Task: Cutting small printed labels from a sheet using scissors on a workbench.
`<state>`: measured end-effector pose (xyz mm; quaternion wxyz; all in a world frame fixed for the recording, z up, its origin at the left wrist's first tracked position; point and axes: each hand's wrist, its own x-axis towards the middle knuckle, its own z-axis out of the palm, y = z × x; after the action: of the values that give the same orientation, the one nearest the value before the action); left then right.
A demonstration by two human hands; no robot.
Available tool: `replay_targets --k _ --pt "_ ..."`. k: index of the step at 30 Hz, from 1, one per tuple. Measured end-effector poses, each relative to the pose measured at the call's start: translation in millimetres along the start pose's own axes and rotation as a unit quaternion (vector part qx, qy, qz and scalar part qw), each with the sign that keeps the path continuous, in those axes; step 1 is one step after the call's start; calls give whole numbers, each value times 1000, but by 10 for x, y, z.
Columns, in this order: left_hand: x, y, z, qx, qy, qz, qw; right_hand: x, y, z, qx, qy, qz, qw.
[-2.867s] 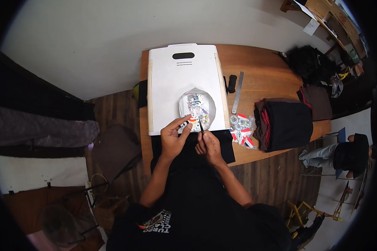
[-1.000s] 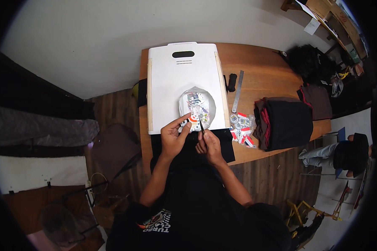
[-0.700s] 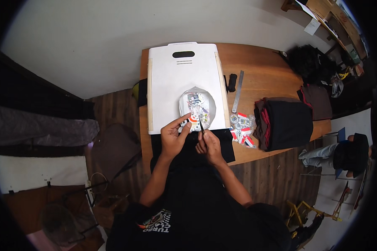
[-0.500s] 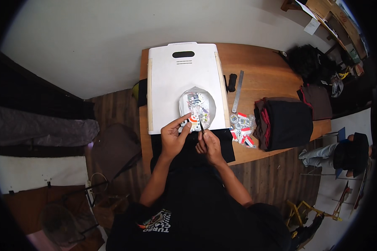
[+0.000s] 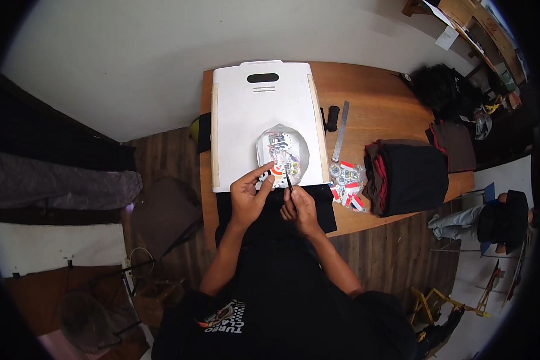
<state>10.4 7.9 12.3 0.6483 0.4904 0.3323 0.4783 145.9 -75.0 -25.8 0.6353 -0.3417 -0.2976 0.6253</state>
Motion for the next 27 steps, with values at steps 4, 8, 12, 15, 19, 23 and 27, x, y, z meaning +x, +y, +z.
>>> replay_targets --k 4,8,12,15,19,23,27 --pt "-18 20 9 2 1 -2 1000 -16 -4 3 -1 -3 -1 1000" --pt "-17 -10 -7 1 -5 9 1000 -19 -9 16 0 -1 -1 1000" --pt "-15 -4 -3 5 -5 10 1000 -24 -12 17 -1 0 -1 1000" --pt "-18 -5 -3 2 -2 1 1000 -23 -2 6 -3 -1 -2 1000" --pt "-15 -27 -18 8 -2 -1 1000 -22 -6 14 -5 -2 -5 1000" --pt "6 -30 -6 18 3 43 999 -19 20 -7 0 -5 -7 1000" --pt "5 -38 -7 13 -8 23 1000 -29 30 19 4 8 -10 1000"
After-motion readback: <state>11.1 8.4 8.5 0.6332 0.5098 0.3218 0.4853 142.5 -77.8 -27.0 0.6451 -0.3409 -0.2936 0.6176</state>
